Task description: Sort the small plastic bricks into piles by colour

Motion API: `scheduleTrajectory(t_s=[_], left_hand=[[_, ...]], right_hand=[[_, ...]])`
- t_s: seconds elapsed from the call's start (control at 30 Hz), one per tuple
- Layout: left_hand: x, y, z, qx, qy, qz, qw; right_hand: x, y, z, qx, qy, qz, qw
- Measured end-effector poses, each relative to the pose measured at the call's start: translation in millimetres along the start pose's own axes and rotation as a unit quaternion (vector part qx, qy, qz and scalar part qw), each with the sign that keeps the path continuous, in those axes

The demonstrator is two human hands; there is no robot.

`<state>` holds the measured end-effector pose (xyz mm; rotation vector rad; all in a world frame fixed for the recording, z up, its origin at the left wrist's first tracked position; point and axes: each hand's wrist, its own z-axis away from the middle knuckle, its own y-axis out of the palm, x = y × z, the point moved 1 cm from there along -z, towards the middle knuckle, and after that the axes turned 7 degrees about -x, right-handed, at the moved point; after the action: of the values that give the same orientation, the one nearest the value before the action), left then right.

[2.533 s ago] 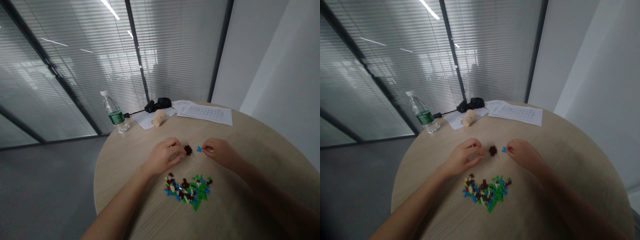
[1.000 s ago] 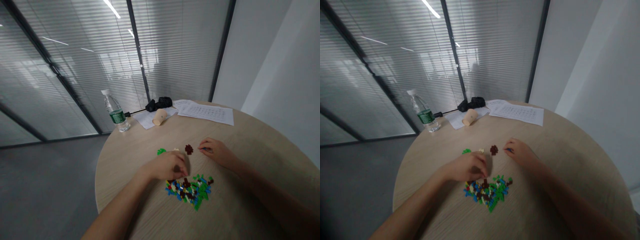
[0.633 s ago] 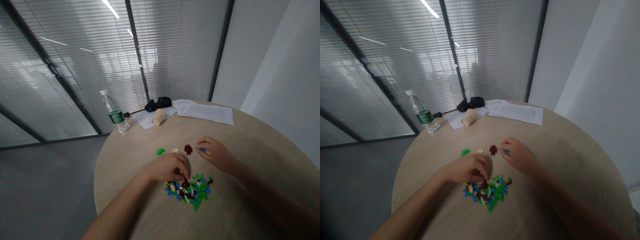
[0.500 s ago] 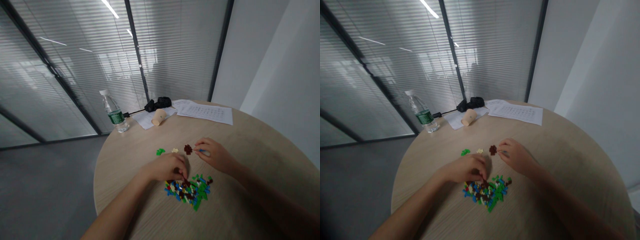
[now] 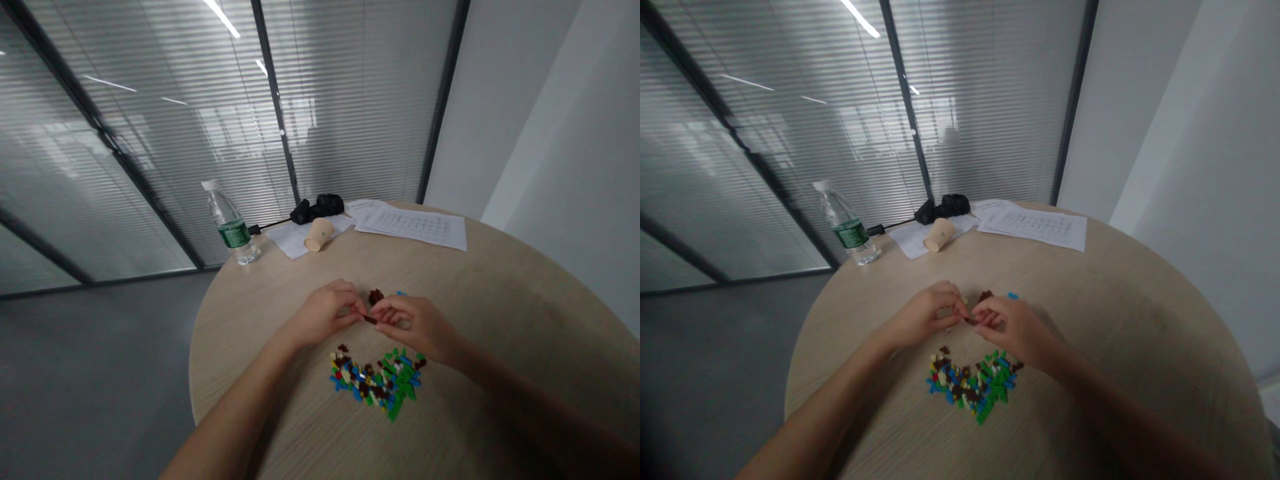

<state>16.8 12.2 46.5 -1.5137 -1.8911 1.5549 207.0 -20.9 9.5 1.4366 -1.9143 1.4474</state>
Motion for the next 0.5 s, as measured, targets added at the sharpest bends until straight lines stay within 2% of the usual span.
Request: scheduleTrajectory(t_s=[0.17, 0.33, 0.5], left_hand=[[-2, 13.4, -2, -0.053, -0.002, -0.046, 0.998], [-3, 8.6, -3, -0.081, -0.026, -0.113, 0.99], [-1, 5.2, -2, -0.075, -0.028, -0.134, 0.988]], right_hand=[[-7, -4, -2, -0.036, -0.025, 0.092, 0.995], [-30, -15, -9, -0.121, 0.003, 0.182, 0.976], [-36, -12, -16, -0.107, -0.018, 0.264, 0.958]])
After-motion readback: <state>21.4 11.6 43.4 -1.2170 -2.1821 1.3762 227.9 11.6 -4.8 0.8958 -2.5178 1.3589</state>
